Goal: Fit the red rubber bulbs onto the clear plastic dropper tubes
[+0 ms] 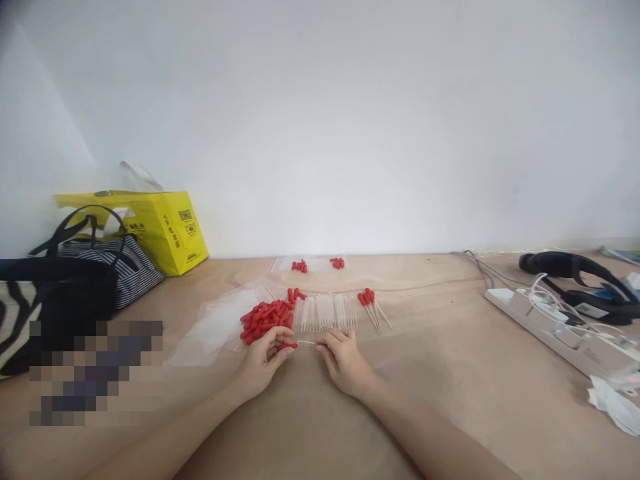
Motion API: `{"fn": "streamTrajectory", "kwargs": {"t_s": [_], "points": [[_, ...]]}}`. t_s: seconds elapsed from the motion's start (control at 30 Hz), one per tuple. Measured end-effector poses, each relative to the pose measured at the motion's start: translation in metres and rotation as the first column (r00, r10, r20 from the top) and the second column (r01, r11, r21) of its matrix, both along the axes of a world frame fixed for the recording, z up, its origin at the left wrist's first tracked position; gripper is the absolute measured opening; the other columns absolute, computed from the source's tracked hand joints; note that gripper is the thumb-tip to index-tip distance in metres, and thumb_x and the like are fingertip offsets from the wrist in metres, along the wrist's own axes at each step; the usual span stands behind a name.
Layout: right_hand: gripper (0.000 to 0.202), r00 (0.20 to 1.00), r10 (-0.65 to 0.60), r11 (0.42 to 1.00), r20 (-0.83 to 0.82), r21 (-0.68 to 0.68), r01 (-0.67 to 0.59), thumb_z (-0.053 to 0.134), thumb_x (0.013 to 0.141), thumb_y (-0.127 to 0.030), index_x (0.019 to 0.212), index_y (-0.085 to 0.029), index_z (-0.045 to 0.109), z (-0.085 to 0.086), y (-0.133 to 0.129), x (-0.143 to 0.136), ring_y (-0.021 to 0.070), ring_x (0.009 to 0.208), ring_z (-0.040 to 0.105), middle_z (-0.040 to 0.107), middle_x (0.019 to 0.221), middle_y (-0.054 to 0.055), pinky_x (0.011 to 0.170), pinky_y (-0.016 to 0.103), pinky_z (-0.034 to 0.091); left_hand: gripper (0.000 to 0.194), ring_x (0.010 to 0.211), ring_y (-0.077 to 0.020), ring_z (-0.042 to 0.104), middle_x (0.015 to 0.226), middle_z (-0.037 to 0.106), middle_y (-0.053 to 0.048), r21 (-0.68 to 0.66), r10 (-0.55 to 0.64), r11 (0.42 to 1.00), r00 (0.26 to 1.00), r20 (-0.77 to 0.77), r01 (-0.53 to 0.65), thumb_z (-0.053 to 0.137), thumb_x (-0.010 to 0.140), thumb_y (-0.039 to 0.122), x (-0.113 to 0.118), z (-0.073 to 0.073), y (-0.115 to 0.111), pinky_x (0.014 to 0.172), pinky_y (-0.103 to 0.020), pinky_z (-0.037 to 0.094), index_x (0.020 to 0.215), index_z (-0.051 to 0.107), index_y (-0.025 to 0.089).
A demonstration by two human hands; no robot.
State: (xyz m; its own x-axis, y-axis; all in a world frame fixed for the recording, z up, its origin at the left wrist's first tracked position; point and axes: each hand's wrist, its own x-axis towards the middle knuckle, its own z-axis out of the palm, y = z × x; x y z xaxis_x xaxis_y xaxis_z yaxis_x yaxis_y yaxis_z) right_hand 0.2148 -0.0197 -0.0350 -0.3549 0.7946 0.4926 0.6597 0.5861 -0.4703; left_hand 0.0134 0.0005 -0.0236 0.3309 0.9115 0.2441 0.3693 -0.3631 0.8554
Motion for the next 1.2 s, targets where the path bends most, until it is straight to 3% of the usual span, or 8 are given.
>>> {"fn": "streamTrajectory", "kwargs": {"t_s": [0.3,0.53,0.73,0.97,1.2], "points": [[0.017,1.0,0.023,0.999,0.004,0.036,-0.023,0.037,0.086,-0.019,0.09,-0.02,0.054,0.003,-0.006,-0.006,0.013,0.075,0.054,0.061,0.08,0.002,0.072,0.029,0.032,0.021,0.08,-0.0163,0.059,0.089,0.065,-0.003,0.139,0.024,0.99,0.989,-0.145,-0.004,0.046,0.08,0.03,0.002,0.003,-0.002,0.072,-0.029,0.046,0.093,0.059,0.02],[0.021,0.997,0.061,0.997,0.056,0.045,-0.064,0.038,0.086,-0.017,0.093,-0.022,0.057,0.005,-0.006,-0.004,0.0114,0.071,0.051,0.06,0.078,0.001,0.07,0.027,0.027,0.019,0.072,-0.0133,0.056,0.078,0.062,-0.001,0.243,0.011,0.969,0.965,-0.262,0.054,0.041,0.083,0.024,0.003,0.008,-0.005,0.067,-0.025,0.044,0.083,0.06,0.019],[0.024,0.983,0.053,0.985,0.174,0.153,-0.08,0.039,0.081,-0.011,0.091,-0.021,0.059,0.007,-0.004,0.002,0.0107,0.062,0.046,0.059,0.074,0.0,0.068,0.029,0.022,0.018,0.069,-0.0131,0.054,0.076,0.059,-0.002,0.295,0.0,0.95,0.948,-0.319,0.099,0.041,0.082,0.023,0.005,0.01,-0.01,0.065,-0.025,0.042,0.079,0.058,0.017],[0.027,0.975,0.039,0.969,0.22,0.229,-0.09,0.039,0.075,-0.005,0.087,-0.019,0.059,0.008,-0.004,0.002,0.01,0.062,0.044,0.059,0.073,0.0,0.066,0.029,0.02,0.019,0.072,-0.0159,0.051,0.075,0.059,-0.004,0.419,0.001,0.892,0.925,-0.38,0.171,0.04,0.084,0.025,0.005,0.006,-0.012,0.071,-0.031,0.04,0.078,0.056,0.018],[0.023,0.978,0.012,0.959,0.21,0.273,-0.071,0.037,0.077,-0.009,0.08,-0.018,0.058,0.007,-0.005,-0.002,0.0104,0.058,0.04,0.054,0.067,0.001,0.063,0.028,0.02,0.02,0.07,-0.015,0.051,0.072,0.059,-0.003,0.479,-0.029,0.845,0.916,-0.4,0.236,0.037,0.085,0.024,0.005,0.005,-0.013,0.078,-0.035,0.037,0.078,0.055,0.018]]}}
